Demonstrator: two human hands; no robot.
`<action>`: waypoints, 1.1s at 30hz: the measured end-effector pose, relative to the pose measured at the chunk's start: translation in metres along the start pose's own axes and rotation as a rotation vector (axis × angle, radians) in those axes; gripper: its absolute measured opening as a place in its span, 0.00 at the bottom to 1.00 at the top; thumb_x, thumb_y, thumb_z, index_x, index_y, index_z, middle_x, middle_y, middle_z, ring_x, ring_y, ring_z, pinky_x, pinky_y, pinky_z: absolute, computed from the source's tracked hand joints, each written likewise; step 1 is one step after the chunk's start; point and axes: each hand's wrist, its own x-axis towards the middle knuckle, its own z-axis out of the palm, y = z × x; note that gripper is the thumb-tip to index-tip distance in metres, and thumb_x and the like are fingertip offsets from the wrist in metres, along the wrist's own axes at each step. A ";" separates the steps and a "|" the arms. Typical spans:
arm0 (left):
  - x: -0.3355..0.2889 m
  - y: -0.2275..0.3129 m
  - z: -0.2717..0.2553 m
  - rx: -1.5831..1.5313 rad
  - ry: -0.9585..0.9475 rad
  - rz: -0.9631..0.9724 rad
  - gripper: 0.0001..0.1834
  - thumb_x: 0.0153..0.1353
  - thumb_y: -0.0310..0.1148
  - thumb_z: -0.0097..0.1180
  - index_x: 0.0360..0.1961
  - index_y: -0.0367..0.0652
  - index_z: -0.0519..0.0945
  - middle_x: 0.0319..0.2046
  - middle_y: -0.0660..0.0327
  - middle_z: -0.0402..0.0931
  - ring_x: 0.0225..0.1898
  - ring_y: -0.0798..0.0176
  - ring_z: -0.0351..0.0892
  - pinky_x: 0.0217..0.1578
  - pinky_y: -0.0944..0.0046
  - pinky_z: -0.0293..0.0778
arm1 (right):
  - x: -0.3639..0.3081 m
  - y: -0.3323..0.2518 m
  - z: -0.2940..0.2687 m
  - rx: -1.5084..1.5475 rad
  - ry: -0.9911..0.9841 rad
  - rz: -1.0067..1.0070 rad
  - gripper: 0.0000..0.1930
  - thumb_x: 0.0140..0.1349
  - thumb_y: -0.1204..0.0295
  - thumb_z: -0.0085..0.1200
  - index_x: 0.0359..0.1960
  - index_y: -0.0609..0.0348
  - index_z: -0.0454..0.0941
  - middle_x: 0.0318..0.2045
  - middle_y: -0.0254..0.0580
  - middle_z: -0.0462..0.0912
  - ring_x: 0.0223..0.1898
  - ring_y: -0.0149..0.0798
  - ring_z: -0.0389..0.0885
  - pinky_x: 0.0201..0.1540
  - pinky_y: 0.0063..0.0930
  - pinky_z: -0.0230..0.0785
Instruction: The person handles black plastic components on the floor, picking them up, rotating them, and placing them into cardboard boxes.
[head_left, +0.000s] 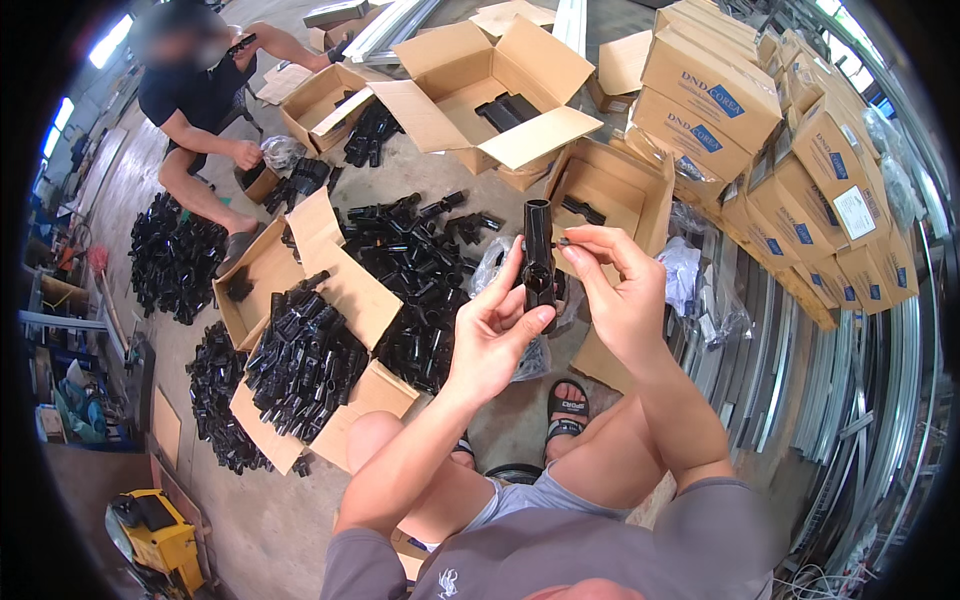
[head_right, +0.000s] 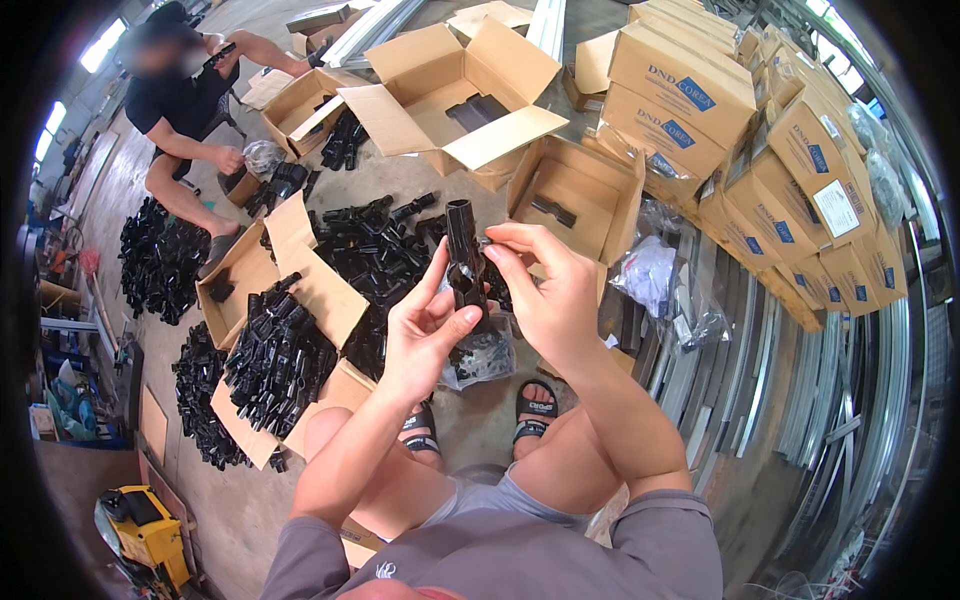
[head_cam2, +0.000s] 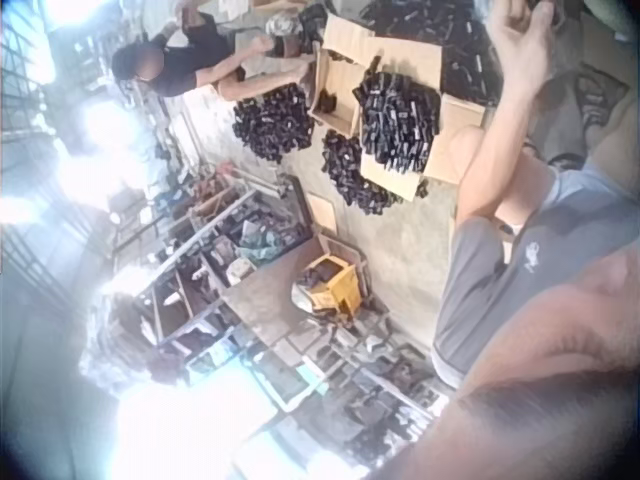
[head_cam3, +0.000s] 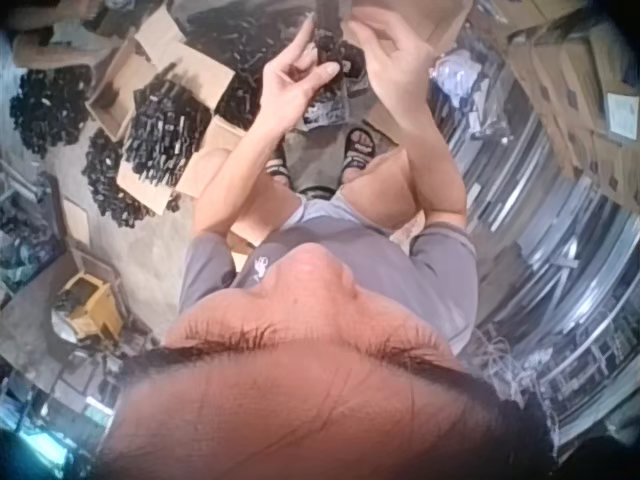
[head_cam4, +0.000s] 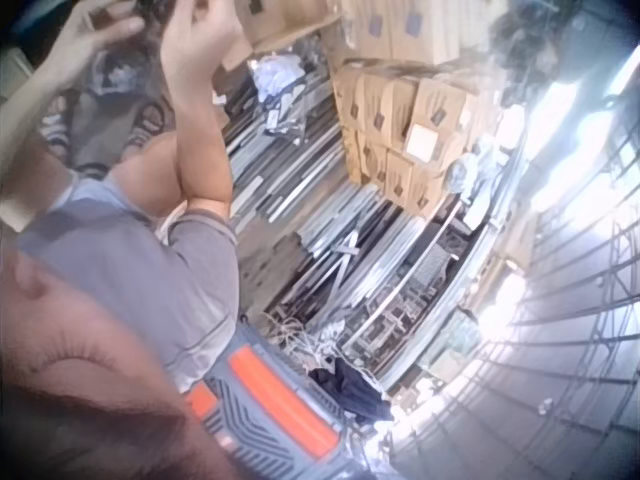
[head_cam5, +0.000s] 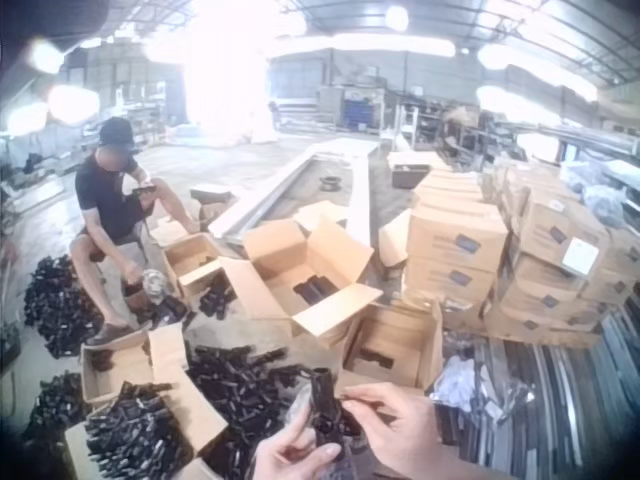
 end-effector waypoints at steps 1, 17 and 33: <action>-0.001 0.001 0.002 -0.012 0.010 0.000 0.43 0.63 0.14 0.55 0.75 0.47 0.51 0.51 0.58 0.80 0.49 0.69 0.79 0.55 0.65 0.75 | 0.003 -0.003 0.000 -0.046 -0.028 -0.032 0.07 0.61 0.79 0.61 0.40 0.66 0.83 0.35 0.43 0.87 0.34 0.29 0.85 0.37 0.22 0.76; -0.002 0.000 0.007 0.054 0.063 0.012 0.43 0.62 0.12 0.55 0.75 0.47 0.53 0.57 0.61 0.75 0.53 0.75 0.73 0.54 0.73 0.70 | -0.002 0.004 0.003 -0.013 -0.022 0.017 0.06 0.61 0.80 0.61 0.40 0.66 0.84 0.34 0.44 0.87 0.34 0.31 0.86 0.37 0.23 0.77; -0.004 0.003 0.005 0.061 0.078 0.043 0.43 0.61 0.12 0.57 0.75 0.47 0.54 0.54 0.65 0.76 0.49 0.78 0.72 0.50 0.76 0.69 | 0.004 -0.011 0.005 -0.198 -0.084 -0.181 0.06 0.65 0.73 0.56 0.37 0.64 0.77 0.32 0.48 0.80 0.32 0.49 0.81 0.34 0.35 0.71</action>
